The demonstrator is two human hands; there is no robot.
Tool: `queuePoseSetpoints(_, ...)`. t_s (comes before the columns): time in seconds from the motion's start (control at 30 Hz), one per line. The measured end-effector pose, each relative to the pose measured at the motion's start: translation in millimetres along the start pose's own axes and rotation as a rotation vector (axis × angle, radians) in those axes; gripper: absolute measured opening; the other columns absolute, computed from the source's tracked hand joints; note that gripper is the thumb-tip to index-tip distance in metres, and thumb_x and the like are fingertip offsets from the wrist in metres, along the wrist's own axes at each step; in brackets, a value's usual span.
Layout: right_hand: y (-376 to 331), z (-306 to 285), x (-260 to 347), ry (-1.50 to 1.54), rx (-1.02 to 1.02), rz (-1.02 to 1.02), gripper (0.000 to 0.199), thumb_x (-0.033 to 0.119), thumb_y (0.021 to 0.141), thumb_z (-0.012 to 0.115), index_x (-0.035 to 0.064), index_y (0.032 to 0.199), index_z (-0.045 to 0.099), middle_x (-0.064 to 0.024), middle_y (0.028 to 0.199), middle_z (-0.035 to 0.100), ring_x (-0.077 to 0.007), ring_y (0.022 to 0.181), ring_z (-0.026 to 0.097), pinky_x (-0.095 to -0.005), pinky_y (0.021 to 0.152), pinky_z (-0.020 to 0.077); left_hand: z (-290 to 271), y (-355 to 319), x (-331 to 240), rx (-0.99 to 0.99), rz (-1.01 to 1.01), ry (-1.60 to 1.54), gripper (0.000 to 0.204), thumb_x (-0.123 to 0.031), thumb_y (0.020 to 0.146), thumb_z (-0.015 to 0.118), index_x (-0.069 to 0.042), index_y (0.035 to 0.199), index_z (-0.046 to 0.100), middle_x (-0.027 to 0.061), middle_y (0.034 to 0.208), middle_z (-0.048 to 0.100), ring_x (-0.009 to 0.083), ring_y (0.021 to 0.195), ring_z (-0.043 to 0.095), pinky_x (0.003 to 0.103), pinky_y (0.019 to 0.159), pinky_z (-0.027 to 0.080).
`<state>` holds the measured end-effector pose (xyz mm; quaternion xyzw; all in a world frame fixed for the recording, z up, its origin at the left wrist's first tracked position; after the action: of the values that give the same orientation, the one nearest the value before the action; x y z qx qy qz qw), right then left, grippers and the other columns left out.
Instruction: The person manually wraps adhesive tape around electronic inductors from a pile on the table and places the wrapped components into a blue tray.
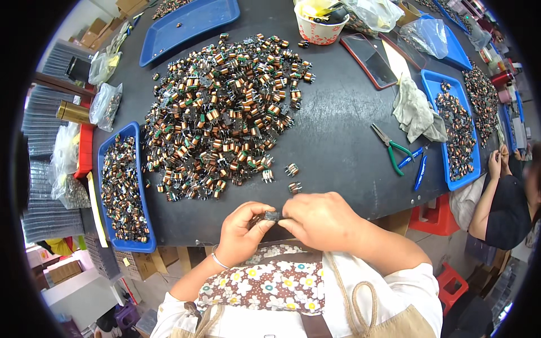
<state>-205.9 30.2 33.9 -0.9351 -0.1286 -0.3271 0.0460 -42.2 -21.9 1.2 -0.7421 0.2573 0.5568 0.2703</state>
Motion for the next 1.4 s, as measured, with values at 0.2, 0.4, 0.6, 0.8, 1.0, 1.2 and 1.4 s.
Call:
queuePoseSetpoints(0.2,4,-2,-5,0.225,-0.176,0.098,0.021,0.015,0.070,0.075,0.0035,0.081,0.060,-0.0063,0.070,0.058,-0.0147,0.048,0.056,-0.0271,0.046,0.0452,4,-1,13,0.209,-0.352,-0.637,0.027,-0.004,0.089,0.055,0.000,0.115,0.051,0.0067,0.103,0.057,0.0131,0.084,0.058,0.024,0.070,0.048)
queuePoseSetpoints(0.4,0,-3,0,0.339,-0.144,0.031,0.019,0.011,0.069,0.075,0.0025,0.079,0.062,-0.0074,0.070,0.059,-0.0142,0.051,0.059,-0.0266,0.045,0.0455,6,-3,19,0.257,-0.466,-0.984,0.025,-0.010,0.093,0.050,-0.002,0.116,0.047,0.0096,0.109,0.056,0.0157,0.093,0.059,0.026,0.071,0.051)
queuePoseSetpoints(0.6,4,-4,-11,0.299,-0.279,-0.097,0.016,0.011,0.072,0.073,0.0037,0.084,0.065,-0.0102,0.074,0.063,-0.0231,0.061,0.062,-0.0311,0.054,0.0488,7,-8,22,0.340,-0.591,-1.083,0.024,-0.024,0.096,0.047,-0.006,0.112,0.048,0.0083,0.094,0.059,0.0131,0.070,0.060,0.021,0.048,0.046)
queuePoseSetpoints(0.8,3,8,-32,0.004,-0.133,0.255,0.020,0.012,0.076,0.068,0.0082,0.095,0.062,-0.0097,0.087,0.062,-0.0282,0.074,0.063,-0.0350,0.062,0.0507,2,-9,17,0.179,-0.450,-0.690,0.019,-0.013,0.095,0.050,-0.005,0.112,0.049,0.0065,0.086,0.058,0.0061,0.058,0.048,0.017,0.049,0.038)
queuePoseSetpoints(1.0,-2,7,-26,0.206,-0.133,0.209,0.016,0.012,0.078,0.065,0.0068,0.092,0.061,-0.0098,0.085,0.061,-0.0294,0.076,0.062,-0.0374,0.065,0.0502,4,-10,18,0.158,-0.367,-0.669,0.023,-0.007,0.093,0.050,-0.006,0.115,0.045,0.0091,0.092,0.061,0.0052,0.063,0.050,0.017,0.052,0.039)
queuePoseSetpoints(1.2,1,6,-20,0.277,-0.107,0.033,0.012,0.006,0.076,0.064,0.0044,0.088,0.062,-0.0100,0.080,0.060,-0.0284,0.073,0.061,-0.0369,0.062,0.0493,4,-11,16,0.177,-0.361,-0.672,0.021,-0.008,0.093,0.050,-0.005,0.114,0.049,0.0103,0.093,0.063,0.0054,0.063,0.051,0.016,0.052,0.039)
queuePoseSetpoints(1.4,4,11,-17,0.287,-0.111,-0.050,0.015,0.003,0.073,0.066,0.0042,0.087,0.063,-0.0100,0.079,0.060,-0.0278,0.070,0.061,-0.0358,0.060,0.0491,1,-13,15,0.220,-0.441,-0.704,0.027,-0.017,0.095,0.049,-0.004,0.118,0.053,0.0079,0.089,0.063,0.0056,0.061,0.051,0.017,0.052,0.039)
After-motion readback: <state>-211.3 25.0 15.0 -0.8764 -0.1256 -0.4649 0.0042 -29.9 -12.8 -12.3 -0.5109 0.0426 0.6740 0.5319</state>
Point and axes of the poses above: each hand's wrist, its own y-axis towards the middle knuckle, its own z-axis out of the palm, x = y × z, the point moved 3 cm from there along y, towards the middle knuckle
